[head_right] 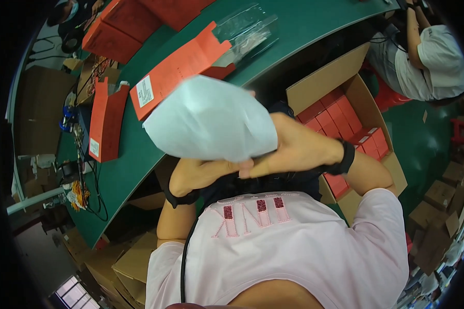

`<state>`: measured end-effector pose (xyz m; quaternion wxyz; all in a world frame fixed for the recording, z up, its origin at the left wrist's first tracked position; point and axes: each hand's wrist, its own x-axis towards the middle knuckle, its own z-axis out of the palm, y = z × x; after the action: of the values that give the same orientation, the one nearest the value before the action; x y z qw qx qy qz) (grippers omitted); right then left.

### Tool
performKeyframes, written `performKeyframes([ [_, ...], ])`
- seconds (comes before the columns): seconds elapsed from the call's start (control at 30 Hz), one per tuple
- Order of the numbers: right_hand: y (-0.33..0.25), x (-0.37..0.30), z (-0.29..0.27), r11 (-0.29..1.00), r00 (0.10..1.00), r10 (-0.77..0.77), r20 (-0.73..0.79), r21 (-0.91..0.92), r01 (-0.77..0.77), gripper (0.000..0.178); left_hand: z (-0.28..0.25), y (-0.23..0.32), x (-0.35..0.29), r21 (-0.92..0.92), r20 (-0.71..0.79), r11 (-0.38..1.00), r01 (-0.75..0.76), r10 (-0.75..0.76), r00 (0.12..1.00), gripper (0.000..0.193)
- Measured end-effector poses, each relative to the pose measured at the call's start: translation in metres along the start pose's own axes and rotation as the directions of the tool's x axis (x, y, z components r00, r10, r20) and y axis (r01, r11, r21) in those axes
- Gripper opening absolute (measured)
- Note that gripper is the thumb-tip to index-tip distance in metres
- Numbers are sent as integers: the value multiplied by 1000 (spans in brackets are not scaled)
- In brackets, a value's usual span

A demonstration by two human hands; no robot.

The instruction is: Packaging components into red boxes and then organizing the boxes into a larger carton.

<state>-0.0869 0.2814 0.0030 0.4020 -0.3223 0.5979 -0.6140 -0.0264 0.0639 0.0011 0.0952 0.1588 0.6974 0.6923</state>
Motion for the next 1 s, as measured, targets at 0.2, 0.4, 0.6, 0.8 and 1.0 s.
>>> performKeyframes([
  [0.2,-60,-5,-119,888,932,-225,-283,-453,77,23,-18,5,70,765,-425,642,49,446,788,66],
  [0.4,-104,62,-176,346,942,-336,-18,-932,106,32,-32,-29,118,832,-552,309,460,381,742,61],
  [0.6,-77,99,-200,160,928,-314,200,-952,259,30,-55,-9,93,392,-632,900,188,116,766,55],
  [0.8,-85,135,-175,-247,890,-184,418,-896,369,48,-53,-15,78,443,-592,885,145,168,788,53],
  [1.0,-77,146,-160,-206,962,139,236,-943,261,79,-55,-15,83,508,-575,844,173,183,798,52],
])
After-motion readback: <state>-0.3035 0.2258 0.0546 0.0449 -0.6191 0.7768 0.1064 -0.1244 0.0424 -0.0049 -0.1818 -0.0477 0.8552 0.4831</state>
